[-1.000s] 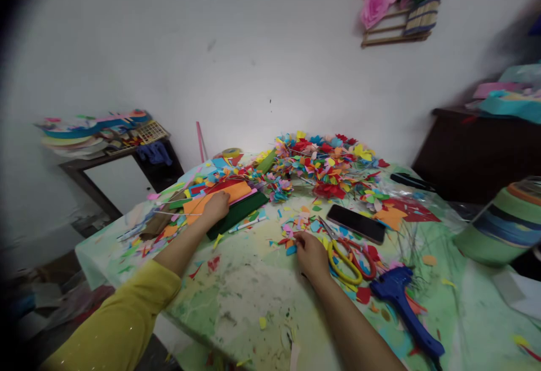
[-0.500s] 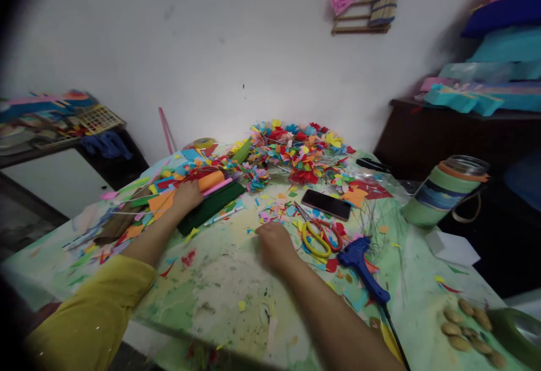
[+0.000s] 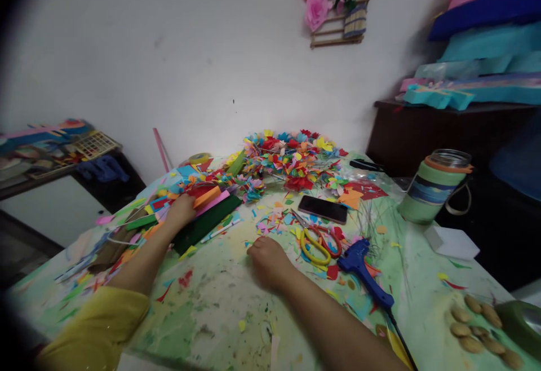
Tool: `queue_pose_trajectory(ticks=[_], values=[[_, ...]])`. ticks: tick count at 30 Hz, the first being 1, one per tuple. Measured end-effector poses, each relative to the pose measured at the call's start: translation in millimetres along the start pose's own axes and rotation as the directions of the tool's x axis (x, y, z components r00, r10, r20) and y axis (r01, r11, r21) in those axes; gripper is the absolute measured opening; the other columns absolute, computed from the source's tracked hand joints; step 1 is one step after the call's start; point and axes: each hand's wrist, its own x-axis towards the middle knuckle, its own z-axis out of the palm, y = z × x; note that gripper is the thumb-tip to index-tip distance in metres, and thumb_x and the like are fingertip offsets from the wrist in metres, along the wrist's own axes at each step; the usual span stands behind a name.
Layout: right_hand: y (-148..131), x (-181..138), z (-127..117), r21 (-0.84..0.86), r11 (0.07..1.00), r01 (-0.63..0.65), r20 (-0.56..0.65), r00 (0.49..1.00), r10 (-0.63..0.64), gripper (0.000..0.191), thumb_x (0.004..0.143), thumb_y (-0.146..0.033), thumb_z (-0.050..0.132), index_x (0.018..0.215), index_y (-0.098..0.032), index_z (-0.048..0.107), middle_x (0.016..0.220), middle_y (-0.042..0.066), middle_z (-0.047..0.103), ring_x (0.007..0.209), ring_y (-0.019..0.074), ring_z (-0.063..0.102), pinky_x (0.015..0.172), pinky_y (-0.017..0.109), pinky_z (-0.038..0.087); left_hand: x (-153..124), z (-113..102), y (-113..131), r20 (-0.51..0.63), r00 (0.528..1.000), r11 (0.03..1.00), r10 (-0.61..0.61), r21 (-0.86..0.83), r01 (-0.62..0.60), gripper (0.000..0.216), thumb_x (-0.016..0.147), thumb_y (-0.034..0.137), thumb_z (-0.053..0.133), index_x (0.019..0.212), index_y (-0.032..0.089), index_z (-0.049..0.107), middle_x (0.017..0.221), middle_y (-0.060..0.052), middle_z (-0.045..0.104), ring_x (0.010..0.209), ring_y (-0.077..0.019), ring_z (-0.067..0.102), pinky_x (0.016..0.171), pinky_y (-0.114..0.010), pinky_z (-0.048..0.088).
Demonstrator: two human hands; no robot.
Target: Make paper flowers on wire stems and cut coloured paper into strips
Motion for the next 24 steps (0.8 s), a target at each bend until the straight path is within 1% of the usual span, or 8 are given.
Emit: queue_pose_trajectory(ticks=[4,8,12,14,16,18,20,24], values=[[-2,-1,-1,0.020,1.000,-0.006,-0.019,1.000,0.006,0.020,0.067,-0.004,0.050,0.078,-0.017,0.061,0.079,0.006,0.064,0.081,0.0180,0.055,0.075,0.028,0.039,-7,-13,-1,-0.053,0.998,0.997,-0.035,-0.075,0.031,0.026,0.080,0.016,0.045,0.101,0.015,0.060,0.104,-0.012,0.065,0.096,-0.0246,0.061,0.077,-0.029,0.047],[-2,-1,-1,0.055,0.998,-0.023,-0.025,0.999,0.024,0.020,0.071,-0.004,0.048,0.078,-0.017,0.063,0.080,0.007,0.064,0.081,0.0185,0.056,0.076,0.029,0.041,-17,-41,5,-0.174,0.980,0.975,-0.101,-0.212,0.063,0.029,0.088,0.029,0.041,0.109,0.015,0.055,0.103,-0.013,0.064,0.095,-0.0269,0.060,0.077,-0.033,0.046],[0,-2,5,0.153,0.987,-0.041,-0.099,0.993,0.056,0.023,0.079,-0.008,0.045,0.085,-0.016,0.065,0.083,0.009,0.066,0.084,0.0201,0.058,0.080,0.032,0.044,-46,-76,35,-0.316,0.948,0.862,0.031,-0.471,-0.185,0.027,0.086,0.029,0.045,0.106,0.017,0.058,0.102,-0.010,0.064,0.098,-0.0262,0.058,0.088,-0.037,0.044],[4,-6,8,0.245,0.968,-0.061,-0.228,0.966,0.118,0.025,0.085,-0.018,0.046,0.103,-0.015,0.062,0.097,0.012,0.066,0.093,0.0225,0.058,0.086,0.037,0.044,-70,-89,60,-0.363,0.918,0.672,0.161,-0.641,-0.371,0.029,0.082,0.026,0.052,0.109,0.019,0.060,0.112,-0.009,0.063,0.107,-0.0255,0.055,0.096,-0.036,0.040],[8,-10,10,0.359,0.931,-0.067,-0.366,0.908,0.206,0.041,0.085,-0.033,0.052,0.122,-0.015,0.052,0.115,0.015,0.061,0.106,0.0256,0.055,0.094,0.042,0.042,-95,-96,86,-0.363,0.898,0.382,0.249,-0.815,-0.436,0.029,0.077,0.028,0.061,0.104,0.020,0.066,0.108,-0.009,0.065,0.104,-0.0260,0.057,0.096,-0.036,0.041],[12,-13,10,0.493,0.870,-0.035,-0.442,0.851,0.284,0.063,0.081,-0.047,0.058,0.133,-0.016,0.041,0.126,0.016,0.054,0.114,0.0278,0.051,0.098,0.045,0.039,-114,-97,112,-0.331,0.905,0.122,0.265,-0.920,-0.372,0.026,0.074,0.030,0.067,0.097,0.019,0.070,0.102,-0.009,0.068,0.101,-0.0266,0.059,0.095,-0.036,0.041],[13,-15,9,0.653,0.757,0.025,-0.441,0.825,0.353,0.073,0.078,-0.057,0.058,0.135,-0.018,0.037,0.131,0.016,0.051,0.117,0.0290,0.050,0.099,0.045,0.040,-125,-94,135,-0.261,0.941,-0.052,0.214,-0.965,-0.256,0.023,0.070,0.032,0.072,0.087,0.018,0.071,0.091,-0.007,0.068,0.088,-0.0243,0.061,0.087,-0.035,0.046],[1,-13,3,0.912,0.410,0.010,-0.245,0.815,0.525,0.064,0.075,-0.064,0.057,0.120,-0.019,0.050,0.116,0.013,0.060,0.105,0.0285,0.058,0.086,0.040,0.048,-118,-82,168,-0.046,0.987,-0.468,0.156,-0.883,0.033,0.037,0.062,0.034,0.080,0.090,0.015,0.065,0.086,-0.007,0.068,0.077,-0.0201,0.061,0.075,-0.033,0.050]])
